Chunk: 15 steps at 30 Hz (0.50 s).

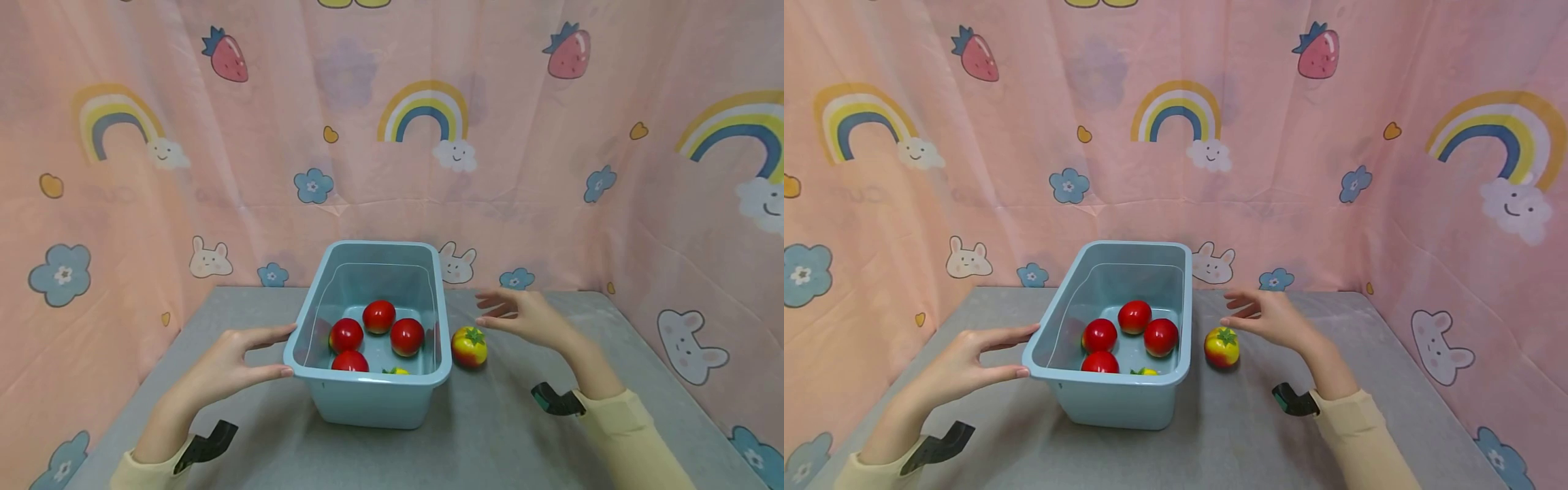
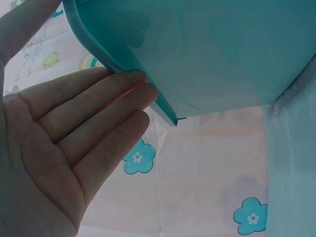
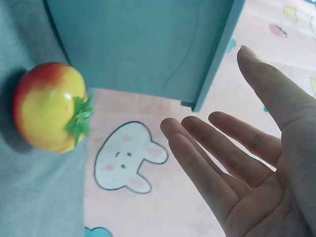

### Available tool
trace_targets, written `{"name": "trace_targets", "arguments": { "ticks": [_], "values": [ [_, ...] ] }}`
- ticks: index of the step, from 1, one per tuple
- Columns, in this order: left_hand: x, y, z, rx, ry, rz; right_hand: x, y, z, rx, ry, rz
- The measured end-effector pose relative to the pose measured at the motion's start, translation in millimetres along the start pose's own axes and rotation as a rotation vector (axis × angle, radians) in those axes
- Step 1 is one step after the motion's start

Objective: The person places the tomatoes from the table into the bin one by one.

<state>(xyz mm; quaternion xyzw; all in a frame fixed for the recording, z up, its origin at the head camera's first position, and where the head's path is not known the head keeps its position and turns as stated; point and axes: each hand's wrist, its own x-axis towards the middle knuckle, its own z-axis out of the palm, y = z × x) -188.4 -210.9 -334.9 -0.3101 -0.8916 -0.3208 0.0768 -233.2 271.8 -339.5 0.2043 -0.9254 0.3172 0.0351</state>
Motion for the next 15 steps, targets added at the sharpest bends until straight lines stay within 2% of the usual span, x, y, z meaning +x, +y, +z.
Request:
{"name": "trace_targets", "arguments": {
  "ticks": [15],
  "values": [
    [-0.2, 0.4, 0.4, -0.008, -0.005, -0.009, -6.6, 26.2, 13.8, 0.013, -0.006, -0.01]
  ]
}}
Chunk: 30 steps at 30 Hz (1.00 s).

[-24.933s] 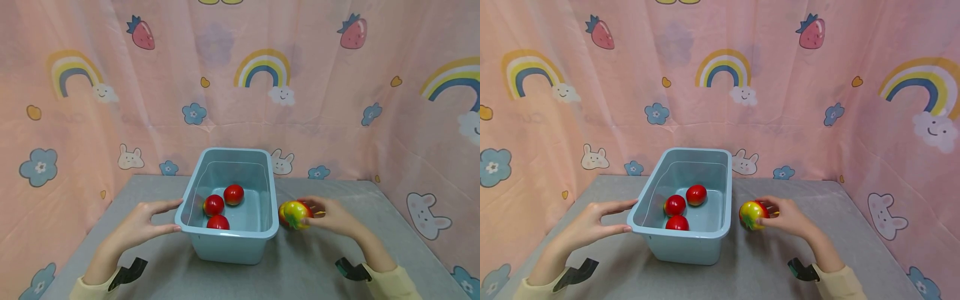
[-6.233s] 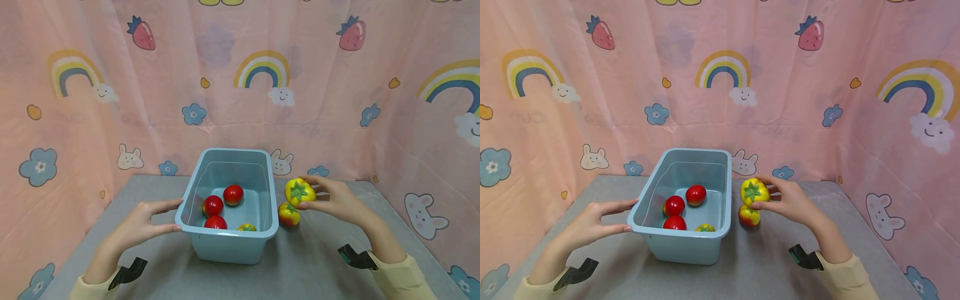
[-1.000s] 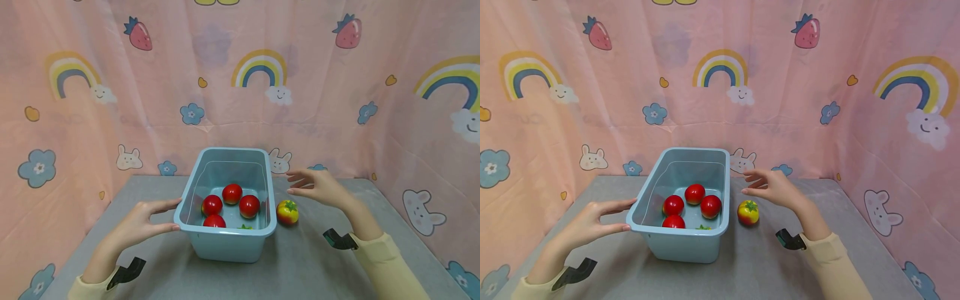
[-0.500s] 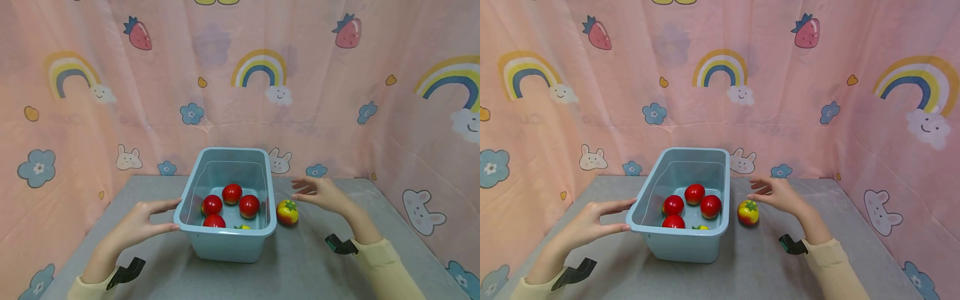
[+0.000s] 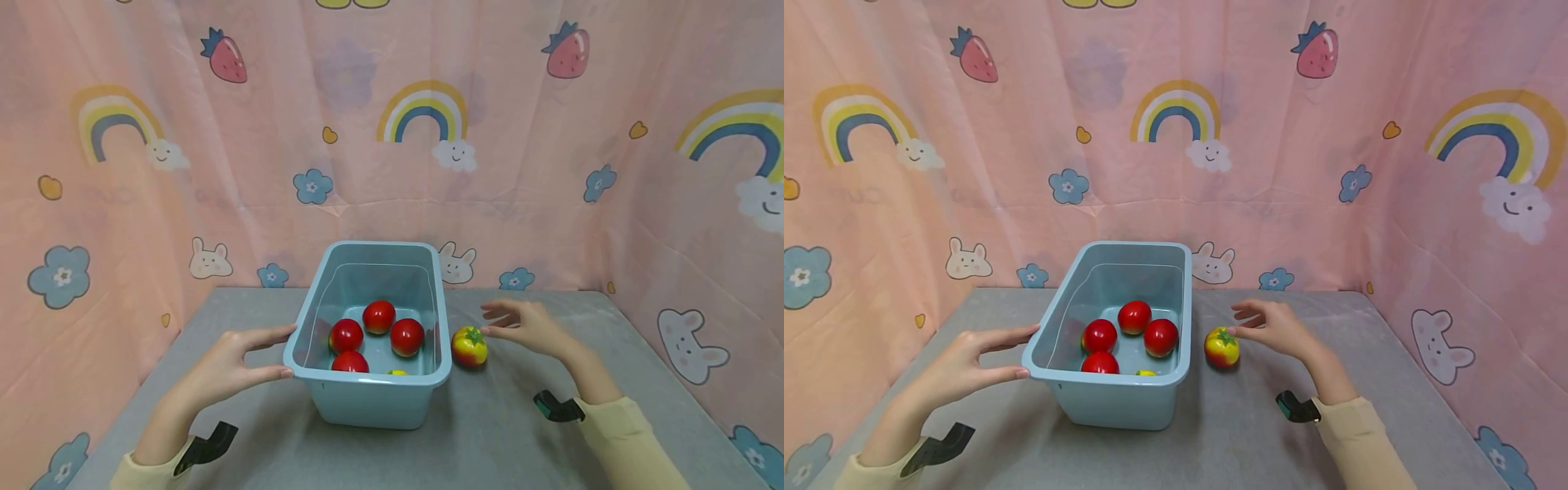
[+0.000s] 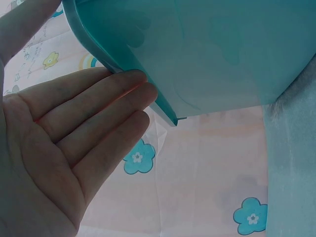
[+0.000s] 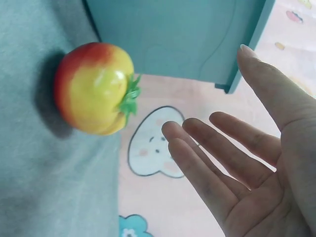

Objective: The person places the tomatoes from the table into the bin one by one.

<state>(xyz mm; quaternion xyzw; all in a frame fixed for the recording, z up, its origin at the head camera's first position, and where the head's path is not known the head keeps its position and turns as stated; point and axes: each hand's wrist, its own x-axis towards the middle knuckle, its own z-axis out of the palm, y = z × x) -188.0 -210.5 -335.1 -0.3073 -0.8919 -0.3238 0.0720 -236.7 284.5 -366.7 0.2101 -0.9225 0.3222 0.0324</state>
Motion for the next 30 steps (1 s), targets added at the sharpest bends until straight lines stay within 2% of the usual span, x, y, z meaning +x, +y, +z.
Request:
{"name": "trace_targets", "arguments": {
  "ticks": [6, 17, 30],
  "values": [
    [-0.8, 1.0, 0.7, 0.004, 0.006, -0.016, -2.1, 12.9, 6.7, 0.021, -0.025, 0.043],
    [-0.3, -0.2, 0.8, 0.012, 0.011, -0.003, -0.9, 29.1, 21.7, 0.088, -0.071, 0.11],
    [-0.6, -2.1, 1.1, 0.002, 0.012, -0.008, 9.1, 30.0, 38.4, 0.089, -0.097, 0.173]
  ]
}}
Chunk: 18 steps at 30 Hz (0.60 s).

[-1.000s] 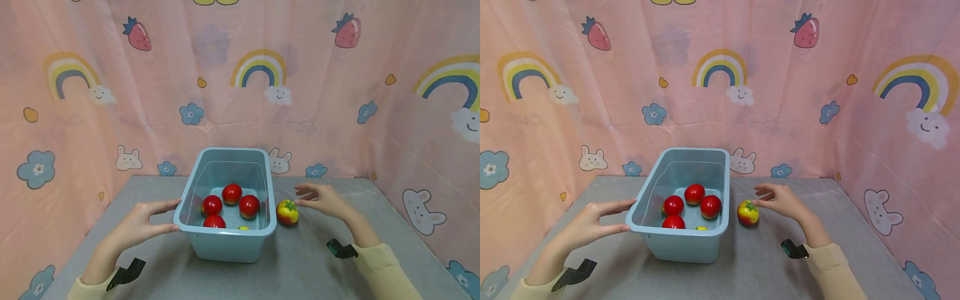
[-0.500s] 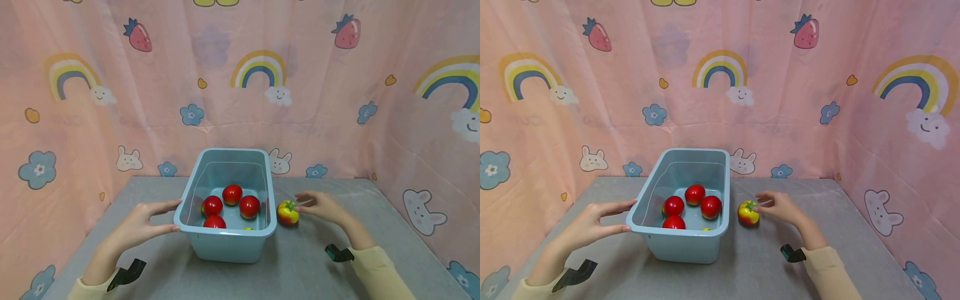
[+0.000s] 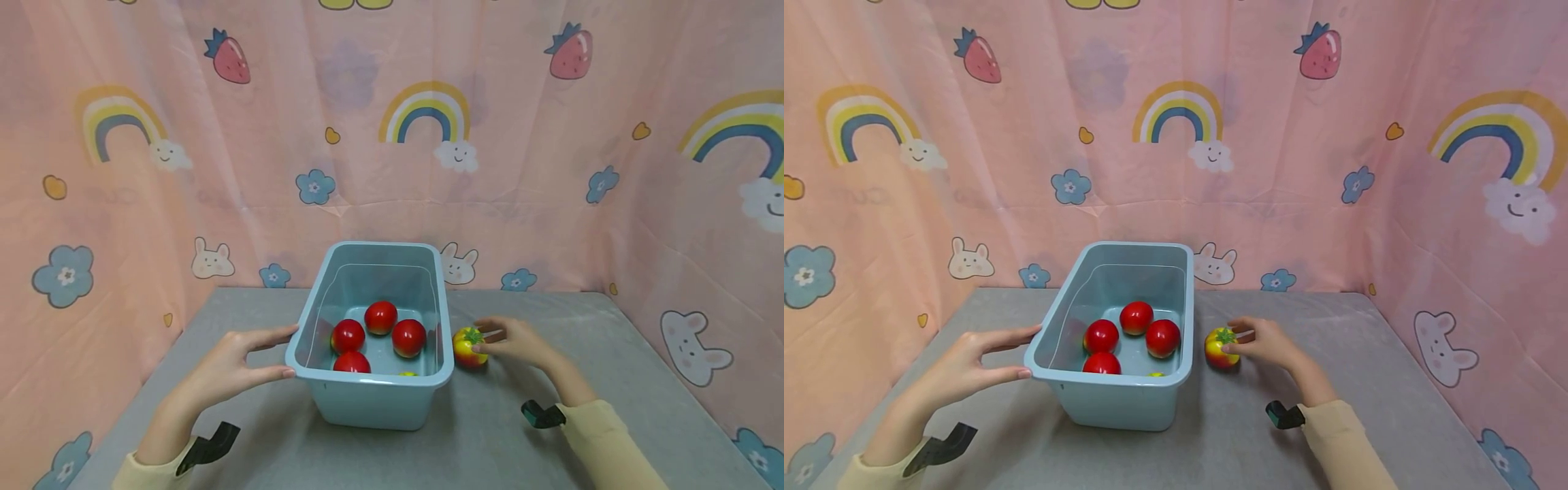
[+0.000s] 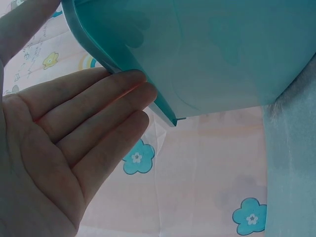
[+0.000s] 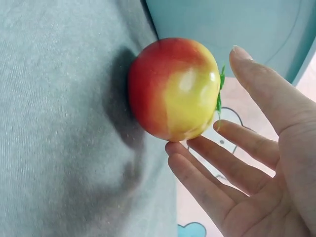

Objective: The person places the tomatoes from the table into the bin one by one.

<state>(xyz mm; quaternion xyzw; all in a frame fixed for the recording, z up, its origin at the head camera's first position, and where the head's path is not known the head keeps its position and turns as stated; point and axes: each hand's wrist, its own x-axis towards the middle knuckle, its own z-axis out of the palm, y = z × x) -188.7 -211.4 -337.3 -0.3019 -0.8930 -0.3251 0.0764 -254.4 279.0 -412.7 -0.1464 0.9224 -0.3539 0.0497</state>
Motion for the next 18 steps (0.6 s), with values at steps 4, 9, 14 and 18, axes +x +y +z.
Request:
{"name": "trace_targets", "arguments": {
  "ticks": [4, 9, 14, 18],
  "values": [
    [0.0, -0.1, 0.4, -0.002, 0.0, -0.004, 2.4, -1.6, 2.6, -0.008, -0.004, -0.006],
    [0.0, 0.5, 0.9, -0.005, 0.0, -0.002, 5.0, -4.1, 6.0, -0.011, -0.009, -0.021],
    [0.1, -1.0, 1.0, -0.008, 0.003, 0.001, 7.5, -3.0, 10.8, -0.017, -0.01, -0.008],
    [0.1, -1.8, 1.1, -0.004, 0.004, -0.001, 8.4, -3.0, 15.1, -0.025, -0.009, 0.003]
  ]
}}
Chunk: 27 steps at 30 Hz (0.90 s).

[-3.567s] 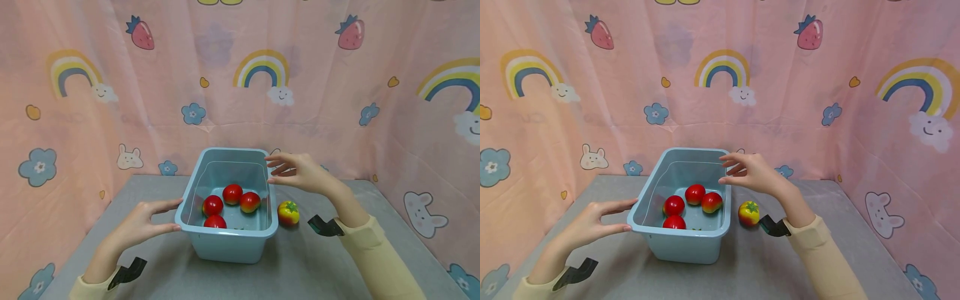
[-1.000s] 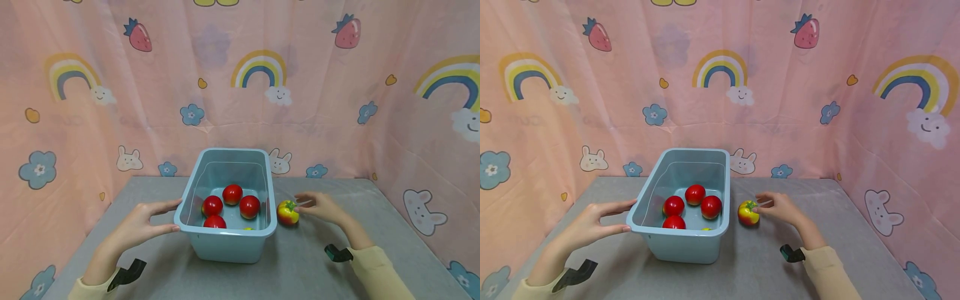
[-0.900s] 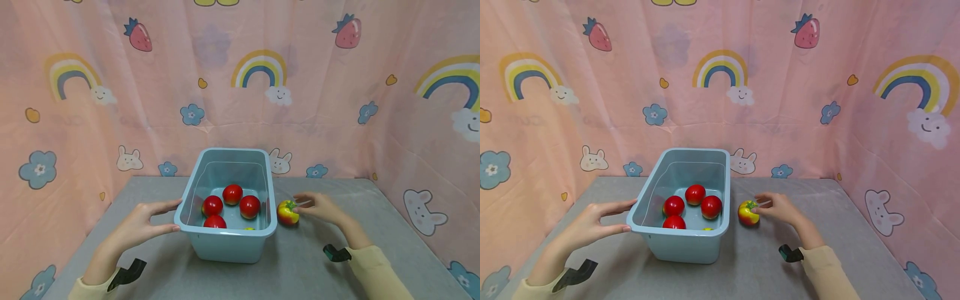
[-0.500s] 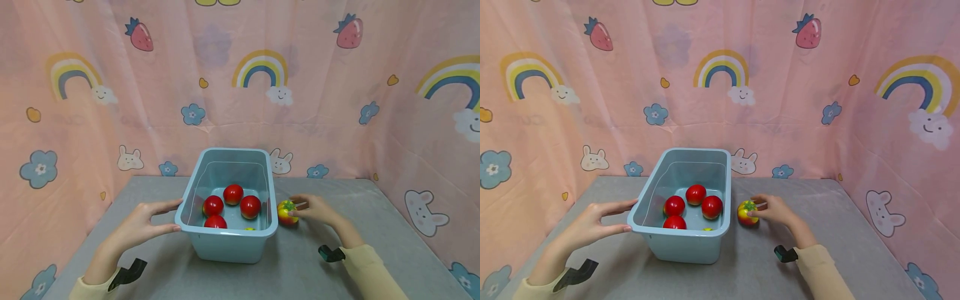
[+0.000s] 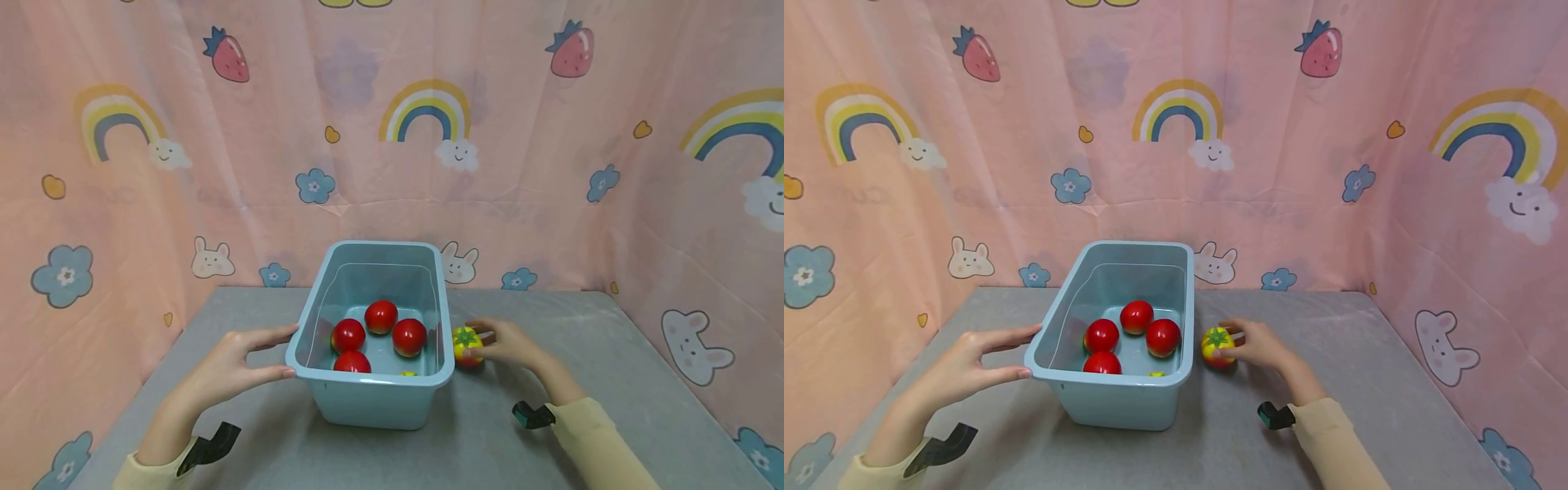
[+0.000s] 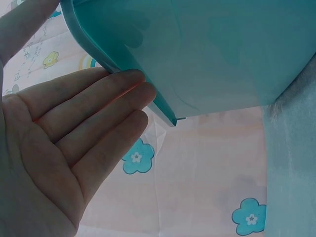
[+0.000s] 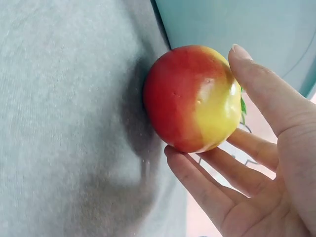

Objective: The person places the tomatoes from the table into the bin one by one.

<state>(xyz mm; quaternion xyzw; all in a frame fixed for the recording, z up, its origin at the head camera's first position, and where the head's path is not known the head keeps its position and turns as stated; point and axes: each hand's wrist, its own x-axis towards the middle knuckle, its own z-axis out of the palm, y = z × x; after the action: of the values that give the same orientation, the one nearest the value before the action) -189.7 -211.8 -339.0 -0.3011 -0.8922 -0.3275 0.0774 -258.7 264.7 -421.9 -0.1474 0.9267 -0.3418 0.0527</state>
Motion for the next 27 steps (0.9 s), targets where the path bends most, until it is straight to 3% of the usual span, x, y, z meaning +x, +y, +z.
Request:
{"name": "trace_targets", "arguments": {
  "ticks": [27],
  "values": [
    [0.2, 2.2, -1.8, -0.02, -0.011, 0.016, 1.0, -3.9, 10.3, 0.011, 0.005, 0.003]
  ]
}}
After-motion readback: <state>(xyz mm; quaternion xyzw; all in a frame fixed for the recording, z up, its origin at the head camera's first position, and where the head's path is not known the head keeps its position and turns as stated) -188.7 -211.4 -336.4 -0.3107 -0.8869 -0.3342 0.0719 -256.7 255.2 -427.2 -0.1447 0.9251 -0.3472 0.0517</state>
